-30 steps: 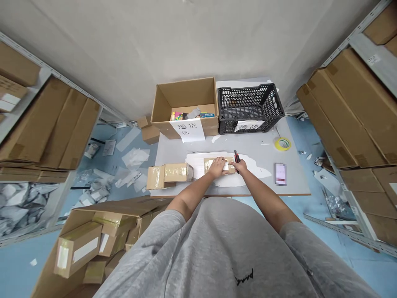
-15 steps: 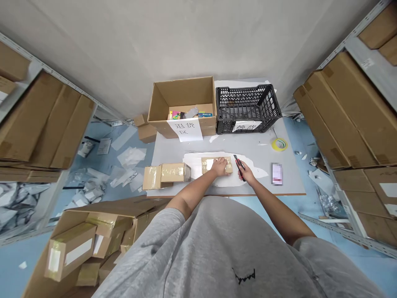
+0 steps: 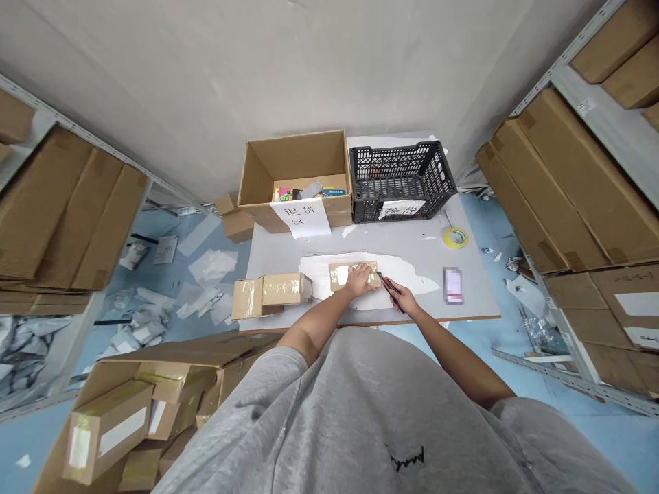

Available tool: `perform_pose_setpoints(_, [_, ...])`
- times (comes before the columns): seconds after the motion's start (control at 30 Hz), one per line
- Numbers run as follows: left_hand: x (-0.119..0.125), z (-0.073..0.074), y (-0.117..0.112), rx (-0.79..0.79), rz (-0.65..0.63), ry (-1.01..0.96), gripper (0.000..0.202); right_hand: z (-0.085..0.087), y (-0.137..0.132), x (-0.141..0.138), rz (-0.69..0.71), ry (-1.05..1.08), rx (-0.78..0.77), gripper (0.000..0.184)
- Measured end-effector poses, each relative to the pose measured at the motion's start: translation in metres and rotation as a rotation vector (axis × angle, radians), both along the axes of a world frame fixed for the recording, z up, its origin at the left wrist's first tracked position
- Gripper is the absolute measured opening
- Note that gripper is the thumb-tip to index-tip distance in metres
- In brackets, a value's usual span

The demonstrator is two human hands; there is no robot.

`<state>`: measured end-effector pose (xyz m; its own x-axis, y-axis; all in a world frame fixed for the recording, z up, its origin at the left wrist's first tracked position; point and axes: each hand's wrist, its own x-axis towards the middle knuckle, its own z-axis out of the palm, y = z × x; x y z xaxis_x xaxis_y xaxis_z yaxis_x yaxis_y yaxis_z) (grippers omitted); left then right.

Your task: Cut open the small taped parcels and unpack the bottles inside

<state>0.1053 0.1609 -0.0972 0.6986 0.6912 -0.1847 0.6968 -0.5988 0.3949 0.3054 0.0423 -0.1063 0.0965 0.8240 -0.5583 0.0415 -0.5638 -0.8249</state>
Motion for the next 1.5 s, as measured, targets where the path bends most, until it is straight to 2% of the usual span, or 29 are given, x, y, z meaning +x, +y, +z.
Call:
perform_pose_setpoints(0.2, [-0.001,0.001,-0.001,0.051,-0.055,-0.039,0.050,0.008,0.010,-0.007,-0.028,-0.044,-0.015,0.068])
perform_pose_setpoints(0.33, [-0.002,-0.003,0.004,0.028,-0.050,-0.030,0.056,0.009,0.001,-0.007,-0.003,-0.029,-0.044,0.064])
perform_pose_setpoints(0.47, [-0.009,-0.006,0.011,0.085,-0.077,-0.037,0.085,0.008,-0.014,0.000,0.007,-0.006,-0.036,0.066])
perform_pose_setpoints(0.57, [-0.019,-0.003,0.019,0.112,-0.107,0.016,0.112,0.009,-0.014,0.002,-0.096,-0.058,0.019,0.070])
perform_pose_setpoints(0.63, [-0.025,0.001,0.025,0.078,-0.090,0.090,0.118,0.009,-0.009,0.001,-0.178,-0.129,0.045,0.070])
perform_pose_setpoints(0.73, [-0.026,0.010,0.029,0.033,0.069,0.182,0.117,0.009,0.002,-0.005,-0.226,-0.231,0.034,0.064])
perform_pose_setpoints(0.9, [-0.014,0.015,0.038,-0.049,0.615,0.361,0.103,0.009,0.025,-0.025,-0.141,-0.316,-0.027,0.045])
perform_pose_setpoints(0.97, [-0.011,0.014,0.047,-0.117,0.717,0.402,0.094,0.009,0.035,-0.034,-0.088,-0.330,-0.016,0.045])
perform_pose_setpoints(1.1, [-0.012,0.010,0.060,-0.143,0.783,0.413,0.082,0.011,0.048,-0.050,0.002,-0.382,0.053,0.053])
perform_pose_setpoints(1.17, [-0.018,0.009,0.059,-0.065,0.715,0.393,0.075,0.011,0.050,-0.055,0.014,-0.432,0.049,0.060])
perform_pose_setpoints(1.2, [-0.022,0.009,0.058,-0.012,0.623,0.357,0.071,0.010,0.049,-0.057,0.016,-0.452,0.031,0.063])
perform_pose_setpoints(1.3, [-0.036,0.010,0.053,0.081,0.212,0.190,0.064,0.005,0.045,-0.062,0.015,-0.477,-0.042,0.065])
perform_pose_setpoints(1.37, [-0.043,0.012,0.051,0.072,0.042,0.135,0.059,0.001,0.042,-0.062,0.002,-0.476,-0.070,0.061])
perform_pose_setpoints(1.43, [-0.046,0.013,0.052,0.057,0.008,0.170,0.068,-0.002,0.043,-0.062,-0.011,-0.479,-0.072,0.056])
perform_pose_setpoints(1.5, [-0.046,0.015,0.054,0.052,0.011,0.248,0.093,-0.004,0.048,-0.060,-0.019,-0.499,-0.064,0.052])
